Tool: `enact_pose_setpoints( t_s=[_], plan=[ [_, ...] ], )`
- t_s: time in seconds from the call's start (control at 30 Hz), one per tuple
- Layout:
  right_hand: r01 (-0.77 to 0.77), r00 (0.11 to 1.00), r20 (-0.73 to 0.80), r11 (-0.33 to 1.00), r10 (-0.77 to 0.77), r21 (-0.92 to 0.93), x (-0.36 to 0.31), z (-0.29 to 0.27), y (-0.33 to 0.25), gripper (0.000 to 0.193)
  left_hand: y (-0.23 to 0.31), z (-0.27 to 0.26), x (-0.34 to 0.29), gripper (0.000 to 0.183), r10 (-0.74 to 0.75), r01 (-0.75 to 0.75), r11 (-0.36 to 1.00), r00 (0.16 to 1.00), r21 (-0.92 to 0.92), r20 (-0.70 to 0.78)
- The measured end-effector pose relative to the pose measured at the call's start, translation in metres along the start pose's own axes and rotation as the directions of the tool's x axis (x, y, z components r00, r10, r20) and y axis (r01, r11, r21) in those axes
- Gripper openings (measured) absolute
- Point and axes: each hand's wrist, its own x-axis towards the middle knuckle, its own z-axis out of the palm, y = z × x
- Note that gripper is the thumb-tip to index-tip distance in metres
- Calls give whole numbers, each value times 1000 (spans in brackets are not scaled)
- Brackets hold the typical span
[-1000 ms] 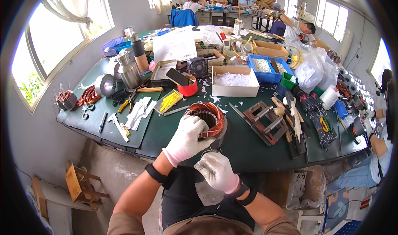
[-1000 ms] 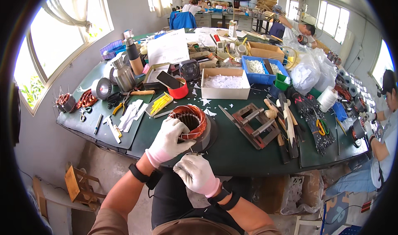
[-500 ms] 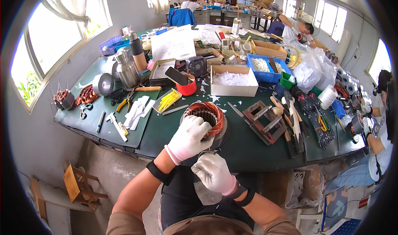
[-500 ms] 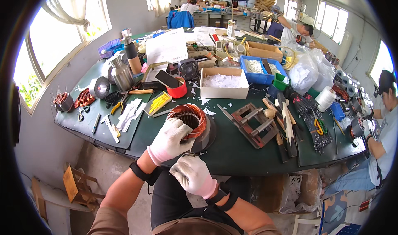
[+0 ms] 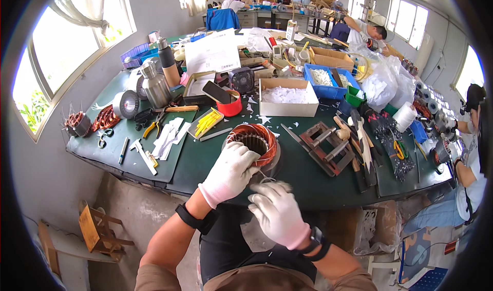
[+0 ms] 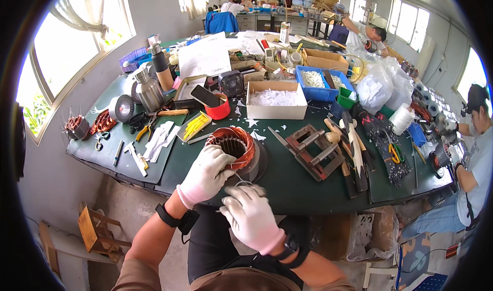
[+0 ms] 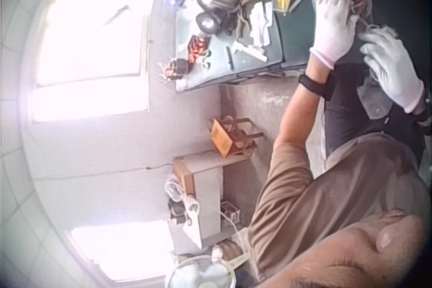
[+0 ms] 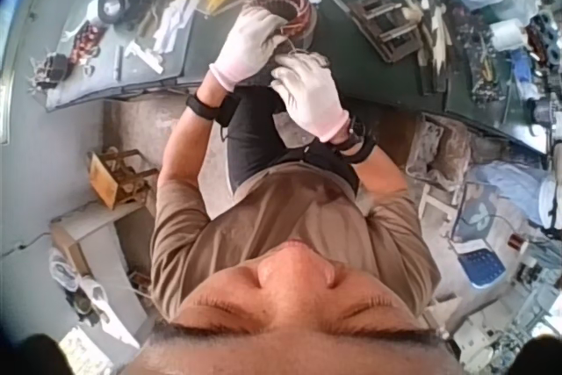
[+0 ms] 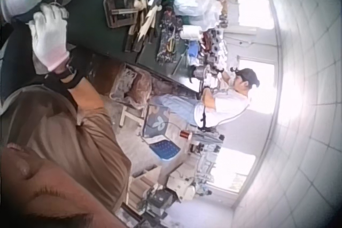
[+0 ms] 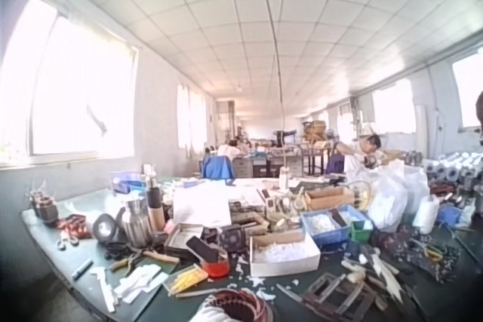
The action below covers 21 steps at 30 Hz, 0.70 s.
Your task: Manually winding and tying copper wire onto an electric motor stator.
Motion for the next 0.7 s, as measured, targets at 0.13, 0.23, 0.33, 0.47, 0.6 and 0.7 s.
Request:
enact_pose_setpoints(
  t_s=[0.13, 0.23, 0.33, 0.47, 0.6, 0.7],
  plan=[
    [92, 971, -234, 982, -52, 166, -11, -32, 5, 32, -6, -1, -3, 31, 50, -49, 998, 998, 39, -37],
    [-362, 924, -39, 901, 381, 241, -18, -22, 35, 28, -8, -3, -5, 41, 59, -57, 998, 997, 37, -57],
    [-573, 800, 40, 742, 598, 348, -28, 3, 53, 33, -9, -2, -5, 44, 70, -67, 997, 993, 39, -92],
    [-281, 955, -79, 958, 285, 49, -20, 29, 54, 14, -10, -4, -5, 46, 70, -69, 997, 995, 18, -75],
    [-212, 977, -24, 977, 212, -30, 5, 27, 57, 18, -13, -13, -1, 48, 27, -28, 999, 1000, -25, -10],
    [-365, 921, 241, 893, 306, 263, 15, 22, 67, 24, -22, -25, 12, 51, -26, 38, 994, 992, -101, 120]
  ],
)
